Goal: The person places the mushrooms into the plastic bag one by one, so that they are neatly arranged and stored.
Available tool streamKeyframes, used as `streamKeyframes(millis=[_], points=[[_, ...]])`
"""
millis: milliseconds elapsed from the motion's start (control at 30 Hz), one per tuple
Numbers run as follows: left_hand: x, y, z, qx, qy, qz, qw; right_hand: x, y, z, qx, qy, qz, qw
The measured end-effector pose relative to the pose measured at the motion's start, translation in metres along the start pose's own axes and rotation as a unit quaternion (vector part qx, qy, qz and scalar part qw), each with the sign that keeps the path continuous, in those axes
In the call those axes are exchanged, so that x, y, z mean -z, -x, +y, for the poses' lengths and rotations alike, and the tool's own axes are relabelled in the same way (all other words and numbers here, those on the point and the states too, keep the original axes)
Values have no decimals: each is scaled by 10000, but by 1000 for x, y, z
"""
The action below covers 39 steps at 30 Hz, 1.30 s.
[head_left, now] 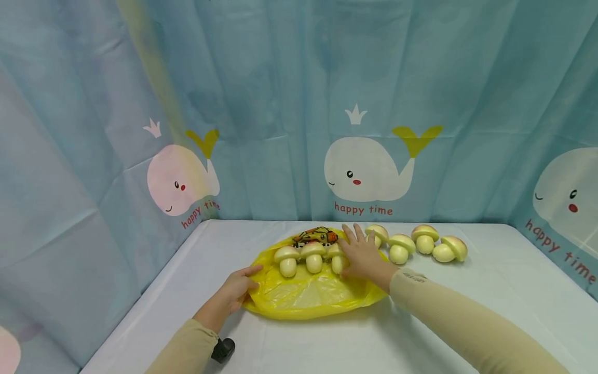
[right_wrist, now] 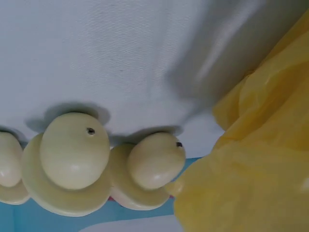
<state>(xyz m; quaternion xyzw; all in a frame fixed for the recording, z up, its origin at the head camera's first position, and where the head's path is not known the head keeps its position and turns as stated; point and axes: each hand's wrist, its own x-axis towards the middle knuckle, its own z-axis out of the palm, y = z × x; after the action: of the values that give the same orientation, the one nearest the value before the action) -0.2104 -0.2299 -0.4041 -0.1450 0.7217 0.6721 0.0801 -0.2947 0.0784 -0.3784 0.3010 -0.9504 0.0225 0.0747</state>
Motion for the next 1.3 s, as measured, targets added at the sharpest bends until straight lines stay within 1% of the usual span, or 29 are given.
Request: streamKeyframes(millis=[67, 200, 367, 567, 700, 800, 900, 1067, 1167, 1200, 1300], points=[[0, -1, 0, -14, -8, 34, 10000, -1, -2, -2, -34, 80, 67, 9999], [-1, 0, 1, 0, -24, 72, 10000, -4, -3, -3, -141, 163, 80, 9997], [-1, 0, 2, 26, -63, 69, 10000, -5, -3, -3, -217, 162, -12, 9996], [-1, 0, 3, 3, -49, 64, 10000, 3, -2, 0, -308, -246, -45, 9992], [-1, 0, 2, -28, -32, 56, 10000, 15, 1, 4, -403, -552, -105, 9976], [0, 0, 0, -51, -25, 50, 10000, 26, 5, 7, -386, -826, -110, 9958], [0, 0, 0, -59, -30, 53, 10000, 36, 12, 13, -311, -1114, 25, 9933], [-1, 2, 0, -86, -82, 39, 9999, 42, 28, 31, -240, -1505, 413, 9875], [-1, 1, 0, -111, -104, 4, 9999, 44, 38, 43, -248, -1708, 723, 9823], [-1, 1, 0, -112, -107, 10, 9999, 42, 40, 48, -233, -1705, 886, 9811], [-1, 0, 1, -105, -102, 33, 9999, 45, 50, 57, -271, -1802, 1167, 9763]])
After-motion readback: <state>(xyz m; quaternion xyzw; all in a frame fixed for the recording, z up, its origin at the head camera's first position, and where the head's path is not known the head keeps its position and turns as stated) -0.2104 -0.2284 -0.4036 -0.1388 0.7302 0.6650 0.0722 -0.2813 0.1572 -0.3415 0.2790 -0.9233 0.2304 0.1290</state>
